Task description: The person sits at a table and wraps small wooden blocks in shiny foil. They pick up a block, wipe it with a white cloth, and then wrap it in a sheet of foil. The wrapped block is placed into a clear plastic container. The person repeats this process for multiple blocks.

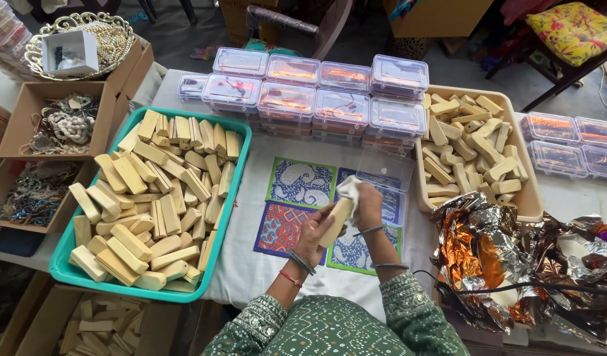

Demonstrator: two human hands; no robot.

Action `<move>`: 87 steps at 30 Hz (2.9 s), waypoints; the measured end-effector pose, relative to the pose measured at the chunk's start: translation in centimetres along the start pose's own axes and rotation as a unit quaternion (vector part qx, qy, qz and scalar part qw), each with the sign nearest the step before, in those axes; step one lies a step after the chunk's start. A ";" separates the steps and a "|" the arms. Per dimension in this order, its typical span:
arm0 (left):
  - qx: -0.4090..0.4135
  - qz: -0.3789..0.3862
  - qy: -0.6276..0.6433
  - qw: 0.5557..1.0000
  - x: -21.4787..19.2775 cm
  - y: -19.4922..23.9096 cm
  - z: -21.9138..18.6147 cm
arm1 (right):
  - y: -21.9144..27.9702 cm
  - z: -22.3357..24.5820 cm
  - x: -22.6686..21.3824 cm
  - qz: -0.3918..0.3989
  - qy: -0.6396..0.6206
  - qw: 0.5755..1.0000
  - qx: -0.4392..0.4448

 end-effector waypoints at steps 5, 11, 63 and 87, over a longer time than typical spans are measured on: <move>-0.019 -0.053 0.108 0.993 -1.7 -2.4 2.1 | 5.3 1.4 1.0 -0.031 -0.356 0.927 0.112; 0.003 -0.100 0.160 0.982 -1.7 -2.5 2.3 | 13.5 9.9 0.6 0.039 -0.060 0.997 -0.017; 0.017 -0.168 -0.398 0.902 -20.5 -9.5 13.5 | 22.6 2.4 -25.2 0.317 0.208 0.919 0.106; 0.079 -0.189 -0.724 0.658 -16.4 -4.3 8.8 | 8.9 -14.6 -37.0 -0.112 0.347 0.914 0.180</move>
Point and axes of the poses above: each hand's wrist, its own y-axis away from the middle knuckle, its own x-axis out of the palm, z = x × y, the point moved 1 cm from there along -y, towards the middle knuckle, and after that the axes turned 6 degrees about -z, right-handed, at the moved point
